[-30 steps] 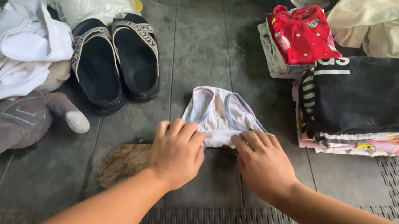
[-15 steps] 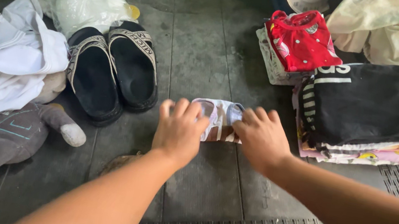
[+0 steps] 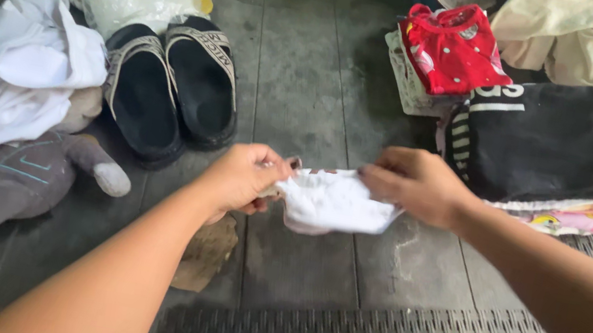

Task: The person folds various pieces of clothing, including children's shorts and pants, one by one on a wooden bench. The person picks up each item, smooths it out, and folds it into a neat stack.

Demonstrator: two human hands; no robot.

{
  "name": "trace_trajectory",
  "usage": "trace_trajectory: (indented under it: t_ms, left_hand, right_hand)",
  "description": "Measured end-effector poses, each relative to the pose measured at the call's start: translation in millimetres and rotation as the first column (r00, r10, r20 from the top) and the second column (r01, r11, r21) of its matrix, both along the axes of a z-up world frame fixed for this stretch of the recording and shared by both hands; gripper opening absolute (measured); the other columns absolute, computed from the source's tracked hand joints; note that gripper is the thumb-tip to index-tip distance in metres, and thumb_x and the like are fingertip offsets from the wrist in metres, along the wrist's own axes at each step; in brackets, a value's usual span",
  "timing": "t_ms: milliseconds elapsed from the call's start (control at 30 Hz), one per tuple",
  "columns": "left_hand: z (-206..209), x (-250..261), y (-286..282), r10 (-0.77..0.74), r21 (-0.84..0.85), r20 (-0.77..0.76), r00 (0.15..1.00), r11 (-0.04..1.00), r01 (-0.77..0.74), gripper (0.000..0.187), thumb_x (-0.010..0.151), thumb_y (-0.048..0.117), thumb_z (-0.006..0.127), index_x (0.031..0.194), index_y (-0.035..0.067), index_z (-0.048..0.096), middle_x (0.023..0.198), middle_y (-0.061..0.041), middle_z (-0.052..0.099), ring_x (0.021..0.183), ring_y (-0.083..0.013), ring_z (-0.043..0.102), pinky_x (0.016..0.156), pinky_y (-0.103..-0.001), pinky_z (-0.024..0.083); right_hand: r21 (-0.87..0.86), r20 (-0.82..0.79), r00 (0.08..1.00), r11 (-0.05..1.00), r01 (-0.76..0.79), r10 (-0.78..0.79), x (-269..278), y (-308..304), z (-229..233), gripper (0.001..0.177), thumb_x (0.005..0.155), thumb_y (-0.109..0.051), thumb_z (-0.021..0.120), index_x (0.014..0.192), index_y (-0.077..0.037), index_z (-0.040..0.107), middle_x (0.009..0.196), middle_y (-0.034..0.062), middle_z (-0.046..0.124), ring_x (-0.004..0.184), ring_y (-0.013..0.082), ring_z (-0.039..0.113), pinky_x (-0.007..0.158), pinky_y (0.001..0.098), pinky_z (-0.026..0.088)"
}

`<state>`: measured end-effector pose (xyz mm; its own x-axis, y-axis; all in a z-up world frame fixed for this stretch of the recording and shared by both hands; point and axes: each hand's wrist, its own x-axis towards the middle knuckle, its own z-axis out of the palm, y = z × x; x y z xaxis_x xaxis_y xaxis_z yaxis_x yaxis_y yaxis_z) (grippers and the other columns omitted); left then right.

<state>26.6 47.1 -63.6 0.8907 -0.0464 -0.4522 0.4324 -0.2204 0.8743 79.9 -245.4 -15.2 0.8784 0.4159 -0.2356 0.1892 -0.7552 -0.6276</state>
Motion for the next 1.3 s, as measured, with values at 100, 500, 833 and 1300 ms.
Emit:
trace_trajectory:
  t_ms: [100,500,833,1300]
  left_hand:
    - [9,-6,-23,0.127,0.253,-0.007,0.992,0.96,-0.121,0.04,0.081,0.027,0.09,0.097,-0.002,0.069,0.076,-0.012,0.073,0.059,-0.0229,0.069,0.053,-0.038,0.055]
    - [17,-22,-118,-0.366,0.75,0.477,0.799,0.643,-0.153,0.032,0.069,0.004,0.075,0.099,0.007,0.064,0.114,-0.015,0.06,0.108,-0.0377,0.064,0.088,-0.045,0.056]
    - [36,-14,-90,-0.213,0.535,0.311,0.926,0.845,0.015,0.055,0.082,0.019,0.073,0.134,0.028,0.06,0.117,-0.012,0.07,0.118,-0.031,0.064,0.096,-0.041,0.053]
    - [6,-13,-28,-0.699,0.728,0.658,0.281,0.686,0.002,0.035,0.088,0.014,0.067,0.122,0.012,0.071,0.129,-0.003,0.07,0.121,-0.0263,0.063,0.092,-0.04,0.047]
  right_hand:
    - [-0.262,0.115,0.993,0.965,-0.006,0.037,-13,14,-11,0.056,0.074,-0.046,0.081,0.111,-0.005,0.072,0.095,0.0189,0.075,0.09,0.0316,0.074,0.082,0.04,0.057]
    - [0.158,0.023,0.873,0.864,0.478,-0.487,-28,2,-8,0.058,0.065,-0.021,0.091,0.113,-0.001,0.064,0.091,0.0127,0.073,0.079,0.0212,0.072,0.067,0.0352,0.06]
    - [0.399,0.123,0.983,0.914,0.075,-0.135,-48,34,-15,0.019,0.091,0.001,0.057,0.108,0.0,0.065,0.094,0.0133,0.076,0.09,0.0159,0.075,0.081,0.0299,0.059]
    - [0.154,0.562,0.814,0.948,-0.279,0.149,-57,26,-39,0.033,0.082,-0.007,0.071,0.115,-0.008,0.068,0.125,0.0168,0.067,0.109,0.0319,0.067,0.088,0.0371,0.056]
